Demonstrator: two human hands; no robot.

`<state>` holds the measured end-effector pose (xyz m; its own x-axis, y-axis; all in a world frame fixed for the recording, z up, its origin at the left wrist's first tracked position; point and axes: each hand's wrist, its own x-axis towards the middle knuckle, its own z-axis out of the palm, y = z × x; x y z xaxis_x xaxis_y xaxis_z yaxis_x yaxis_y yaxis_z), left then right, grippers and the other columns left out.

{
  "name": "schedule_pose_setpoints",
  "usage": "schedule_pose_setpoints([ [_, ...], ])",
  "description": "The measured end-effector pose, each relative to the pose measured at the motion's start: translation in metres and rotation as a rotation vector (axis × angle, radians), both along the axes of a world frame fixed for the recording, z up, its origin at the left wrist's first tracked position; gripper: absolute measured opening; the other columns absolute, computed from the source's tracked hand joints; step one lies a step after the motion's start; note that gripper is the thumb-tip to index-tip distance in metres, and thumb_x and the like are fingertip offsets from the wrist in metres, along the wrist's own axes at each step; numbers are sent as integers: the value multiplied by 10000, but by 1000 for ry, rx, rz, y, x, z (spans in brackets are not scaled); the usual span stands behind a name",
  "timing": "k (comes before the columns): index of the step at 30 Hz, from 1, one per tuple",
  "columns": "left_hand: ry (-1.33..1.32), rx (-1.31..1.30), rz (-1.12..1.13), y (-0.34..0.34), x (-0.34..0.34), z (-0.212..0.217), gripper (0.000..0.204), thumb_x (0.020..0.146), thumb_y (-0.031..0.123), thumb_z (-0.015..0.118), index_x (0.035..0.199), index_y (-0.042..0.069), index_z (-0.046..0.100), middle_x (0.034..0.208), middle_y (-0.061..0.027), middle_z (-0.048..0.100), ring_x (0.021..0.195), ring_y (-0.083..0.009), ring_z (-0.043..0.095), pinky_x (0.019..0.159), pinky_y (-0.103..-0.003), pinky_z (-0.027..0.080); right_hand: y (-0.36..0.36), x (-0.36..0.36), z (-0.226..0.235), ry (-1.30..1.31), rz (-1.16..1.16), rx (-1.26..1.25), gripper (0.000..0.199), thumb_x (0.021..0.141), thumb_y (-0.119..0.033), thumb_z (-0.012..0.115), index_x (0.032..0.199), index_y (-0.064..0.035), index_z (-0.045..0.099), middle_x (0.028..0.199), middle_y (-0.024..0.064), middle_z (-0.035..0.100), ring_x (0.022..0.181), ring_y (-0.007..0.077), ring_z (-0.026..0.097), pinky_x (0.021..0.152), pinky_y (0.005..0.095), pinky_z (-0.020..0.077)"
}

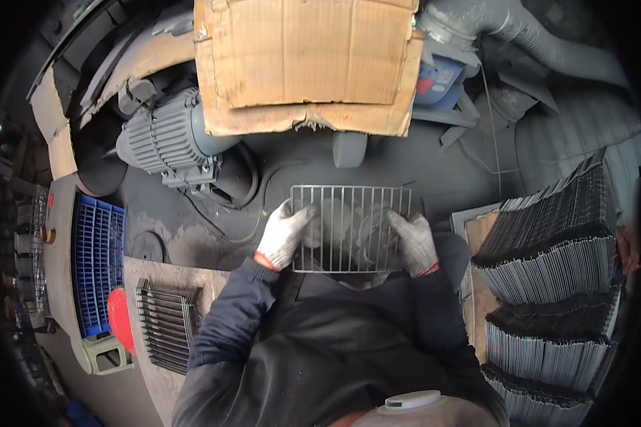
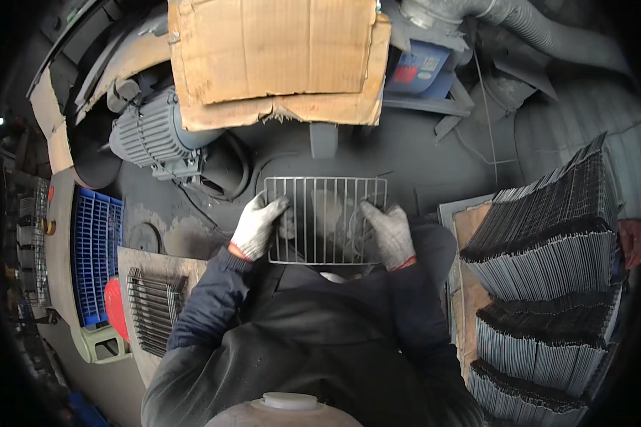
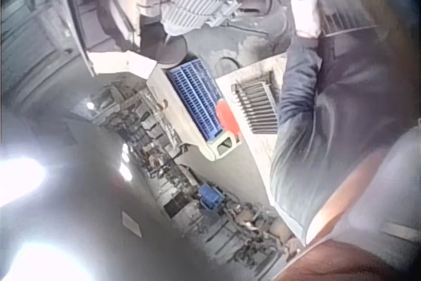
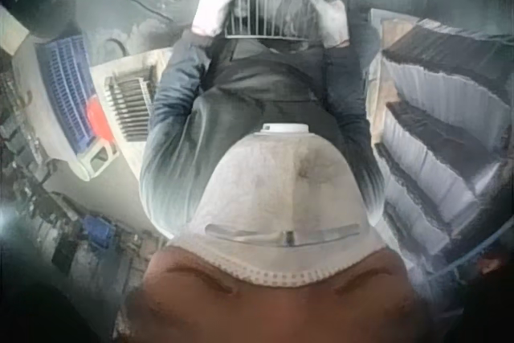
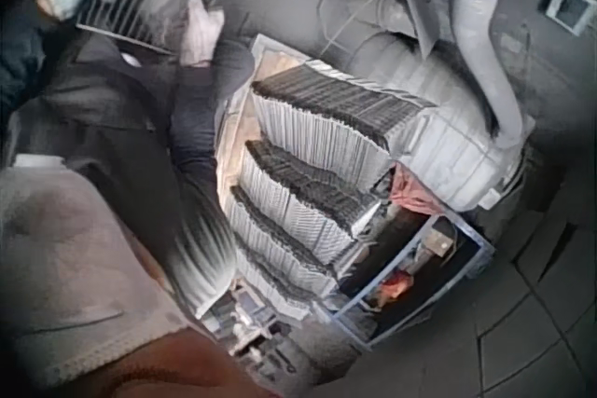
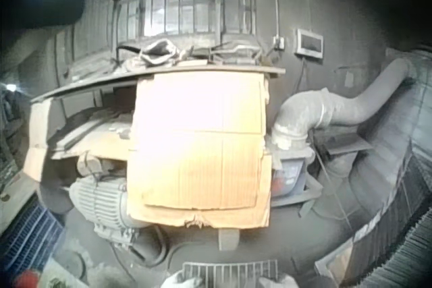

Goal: Deburring and smoothing the edges of metal wire grates using a stationary industrial grinder.

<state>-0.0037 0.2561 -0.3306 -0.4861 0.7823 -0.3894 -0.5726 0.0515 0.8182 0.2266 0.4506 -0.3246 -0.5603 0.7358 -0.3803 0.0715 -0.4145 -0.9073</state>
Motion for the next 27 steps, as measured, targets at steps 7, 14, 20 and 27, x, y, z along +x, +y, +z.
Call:
schedule_pose_setpoints([
  [7, -77, -62, -132, 54, 16, -3, 301, 1053, 171, 696, 1306, 26, 622, 1079, -70, 723, 814, -174, 731, 624, -356, 648, 30, 13, 15, -27, -84, 129, 236, 1005, -157, 768, 1188, -16, 721, 971, 44, 766, 756, 138, 717, 644, 294, 579],
  [14, -137, 28, 32, 63, 7, -16, 265, 1033, 129, 712, 1258, 30, 614, 963, -77, 716, 711, -157, 702, 593, -329, 630, 50, -7, 7, -39, -96, 58, 290, 1006, -108, 760, 1257, 15, 684, 1081, 74, 764, 877, 159, 729, 784, 306, 600],
  [20, -3, -119, 137, 31, -18, -22, 221, 1027, 121, 719, 1190, 45, 591, 837, -38, 665, 626, -136, 641, 548, -293, 565, 33, -51, -13, -298, 62, 104, 226, 998, -83, 756, 1193, 5, 683, 1061, 85, 755, 853, 141, 696, 739, 294, 580],
  [27, 289, -156, -16, 83, 10, -19, 249, 1023, 185, 728, 1139, 4, 602, 867, -29, 649, 719, -110, 594, 631, -299, 504, 43, -12, 9, 7, -224, 79, 232, 1028, -18, 689, 1259, -1, 692, 1092, 82, 764, 899, 153, 723, 816, 301, 614],
])
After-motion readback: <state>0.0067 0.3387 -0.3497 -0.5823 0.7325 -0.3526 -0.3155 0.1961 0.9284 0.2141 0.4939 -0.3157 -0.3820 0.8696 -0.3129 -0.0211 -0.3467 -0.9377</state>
